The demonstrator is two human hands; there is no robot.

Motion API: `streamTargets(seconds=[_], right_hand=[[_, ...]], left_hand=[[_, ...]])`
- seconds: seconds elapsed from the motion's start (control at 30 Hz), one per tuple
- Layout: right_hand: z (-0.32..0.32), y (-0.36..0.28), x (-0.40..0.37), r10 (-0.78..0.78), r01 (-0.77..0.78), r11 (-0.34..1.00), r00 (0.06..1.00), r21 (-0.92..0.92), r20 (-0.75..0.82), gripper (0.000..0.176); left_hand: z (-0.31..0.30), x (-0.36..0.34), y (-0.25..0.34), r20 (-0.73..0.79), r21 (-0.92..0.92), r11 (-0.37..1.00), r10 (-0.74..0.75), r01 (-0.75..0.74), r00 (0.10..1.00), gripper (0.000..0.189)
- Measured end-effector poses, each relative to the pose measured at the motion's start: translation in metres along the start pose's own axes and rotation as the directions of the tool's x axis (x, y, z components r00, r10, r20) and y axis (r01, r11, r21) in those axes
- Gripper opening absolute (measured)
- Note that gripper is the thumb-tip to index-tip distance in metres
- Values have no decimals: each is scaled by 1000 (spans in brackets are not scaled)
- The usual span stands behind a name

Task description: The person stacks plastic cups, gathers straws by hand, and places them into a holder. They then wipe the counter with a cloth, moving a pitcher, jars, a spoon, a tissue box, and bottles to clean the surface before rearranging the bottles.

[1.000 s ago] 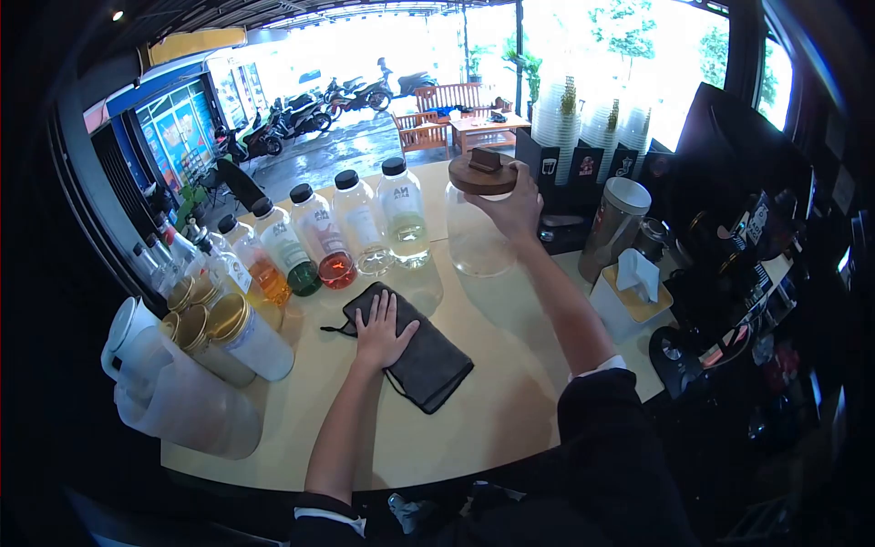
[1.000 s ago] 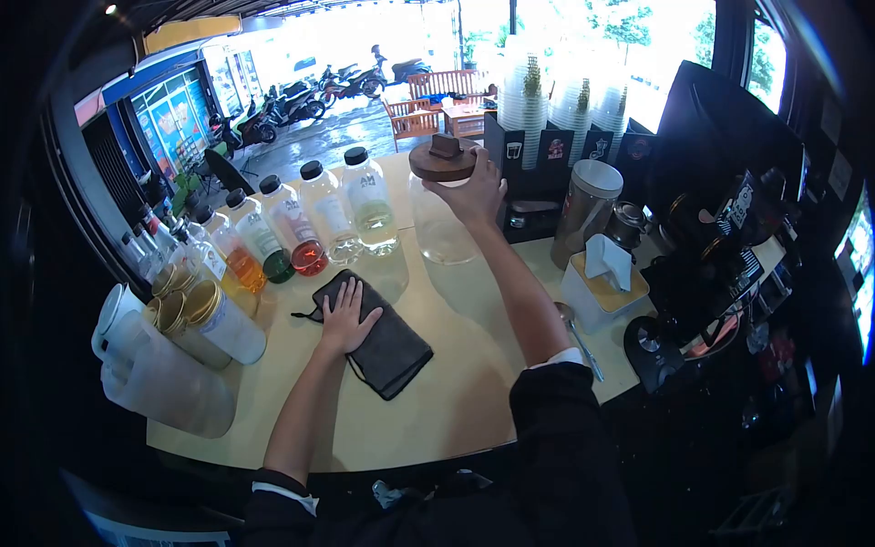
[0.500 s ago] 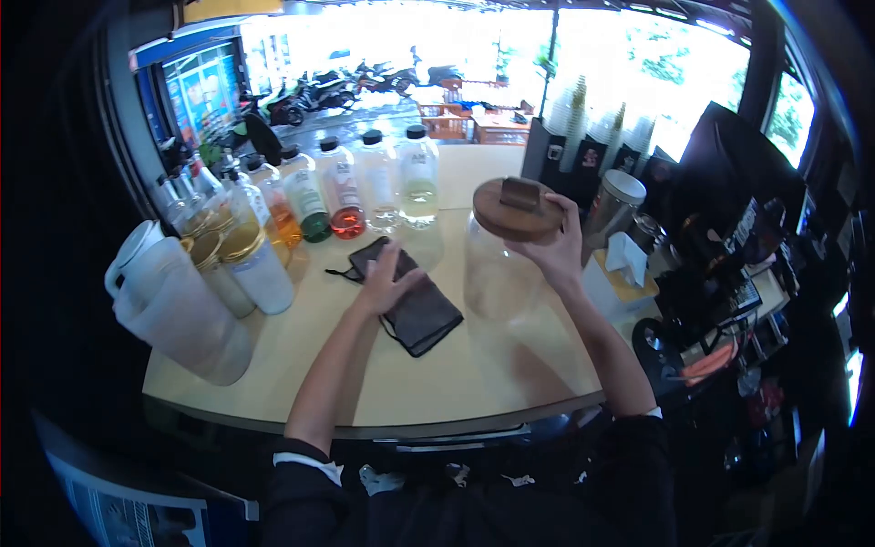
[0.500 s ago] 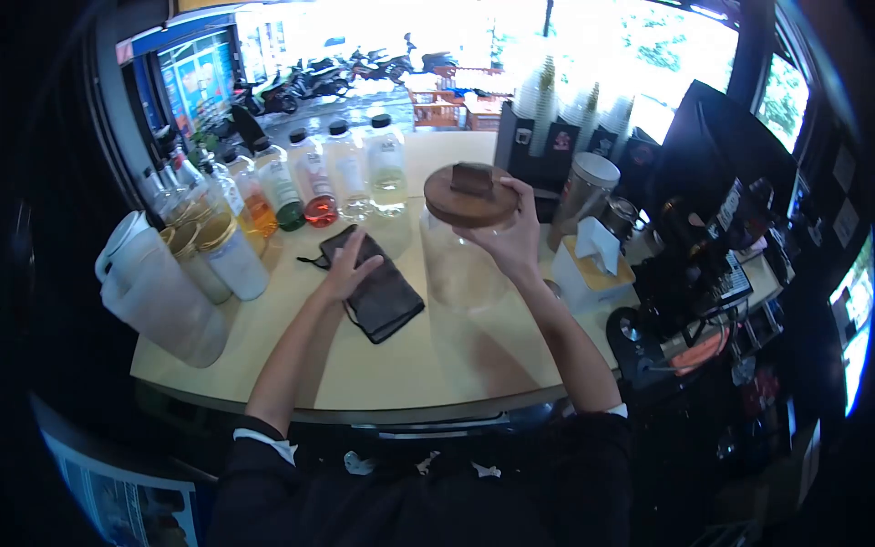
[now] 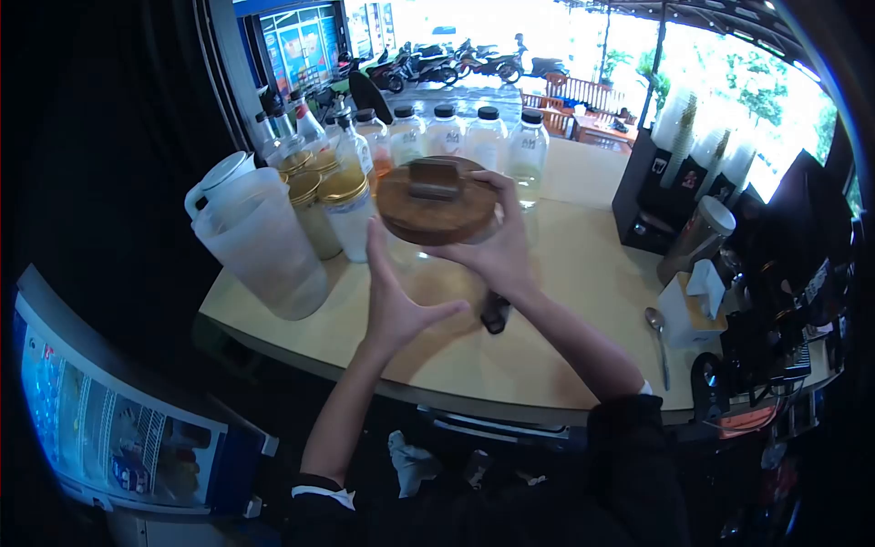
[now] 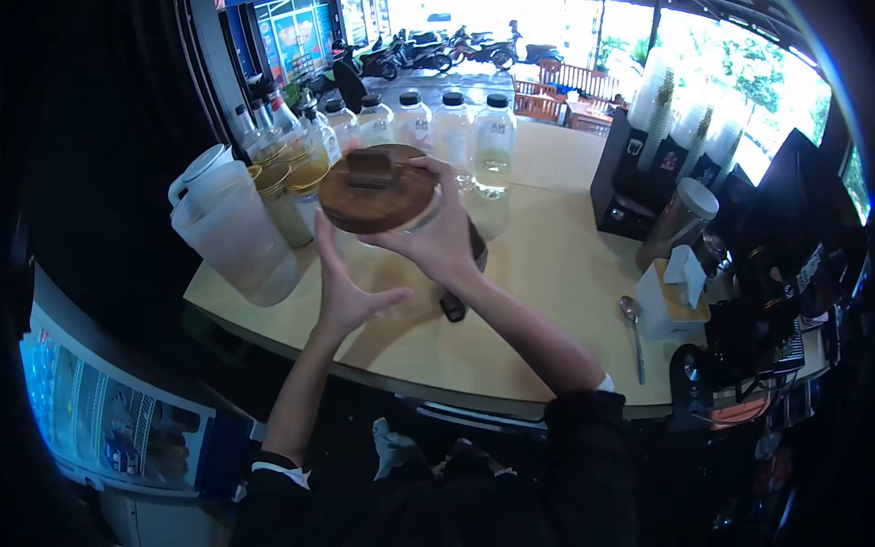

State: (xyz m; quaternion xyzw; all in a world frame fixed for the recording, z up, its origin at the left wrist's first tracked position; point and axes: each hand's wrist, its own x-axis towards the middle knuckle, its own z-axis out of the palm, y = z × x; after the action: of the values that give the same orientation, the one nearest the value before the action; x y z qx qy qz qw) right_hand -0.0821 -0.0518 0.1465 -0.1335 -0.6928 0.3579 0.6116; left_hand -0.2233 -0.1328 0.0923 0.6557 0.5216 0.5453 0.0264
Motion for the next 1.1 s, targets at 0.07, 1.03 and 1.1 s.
streamTargets(seconds=[0.07,1.03,1.1], right_hand=[[23,9,-3,-1,1,1000,1000,-24,27,87],[-49,161,-59,541,147,448,741,-882,398,63],[-62,179,-42,399,-40,649,868,-759,295,62]], left_hand=[[-21,-5,-13,-45,80,997,-9,13,999,141],[43,11,-11,-94,85,836,549,-542,831,53],[78,44,-4,-58,-85,927,362,-366,930,49]])
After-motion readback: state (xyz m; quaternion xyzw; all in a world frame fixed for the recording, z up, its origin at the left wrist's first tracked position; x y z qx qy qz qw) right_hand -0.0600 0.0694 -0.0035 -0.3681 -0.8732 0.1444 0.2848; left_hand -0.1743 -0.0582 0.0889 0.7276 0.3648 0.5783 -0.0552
